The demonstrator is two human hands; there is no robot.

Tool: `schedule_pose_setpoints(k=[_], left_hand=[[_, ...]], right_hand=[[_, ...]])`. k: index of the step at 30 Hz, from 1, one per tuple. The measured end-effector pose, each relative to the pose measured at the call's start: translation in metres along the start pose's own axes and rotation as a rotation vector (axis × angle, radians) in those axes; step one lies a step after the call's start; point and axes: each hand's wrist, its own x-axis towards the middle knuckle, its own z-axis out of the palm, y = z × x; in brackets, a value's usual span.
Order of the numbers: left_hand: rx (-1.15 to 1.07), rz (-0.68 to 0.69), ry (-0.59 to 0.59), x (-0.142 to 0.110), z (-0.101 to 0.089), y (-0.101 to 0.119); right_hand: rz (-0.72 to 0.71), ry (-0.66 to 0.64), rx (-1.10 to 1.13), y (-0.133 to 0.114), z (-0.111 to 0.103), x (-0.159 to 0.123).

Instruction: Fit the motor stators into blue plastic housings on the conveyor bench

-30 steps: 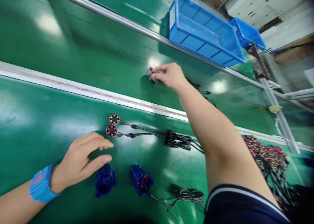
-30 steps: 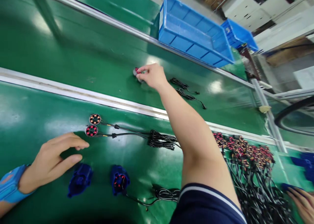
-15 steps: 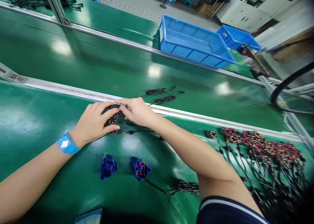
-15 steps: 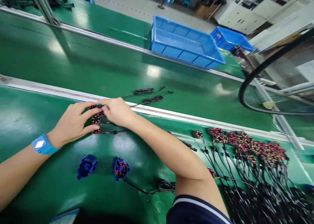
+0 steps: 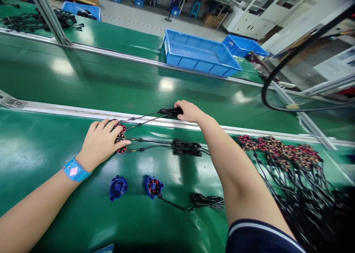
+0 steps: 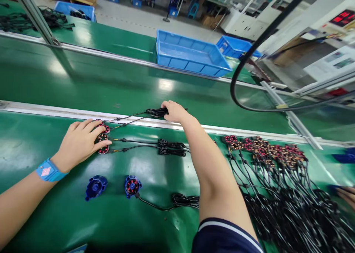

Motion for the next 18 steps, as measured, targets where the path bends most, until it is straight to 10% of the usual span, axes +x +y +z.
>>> schedule_pose_setpoints(k=[7,11,15,18], left_hand=[[-0.068,0.023,0.009,-0.005,0.001,-0.009],[-0.154,0.016,0.021,-0.015,-0.013,-0.006],[-0.378,0.193,-0.140,-0.052,-0.027,0.001],[-0.422,0.321,-0.237,-0.083,-0.027,0.014]], right_hand=[[0.003,-0.038,0.072,-0.001,-0.009,-0.083],[0.044,0.165,0.170,-0.014,-0.001,-0.154],[0.039,0.361,0.503,-0.067,0.012,-0.223],[-0.132,0.252,0.560,-0.123,0.023,-0.253]])
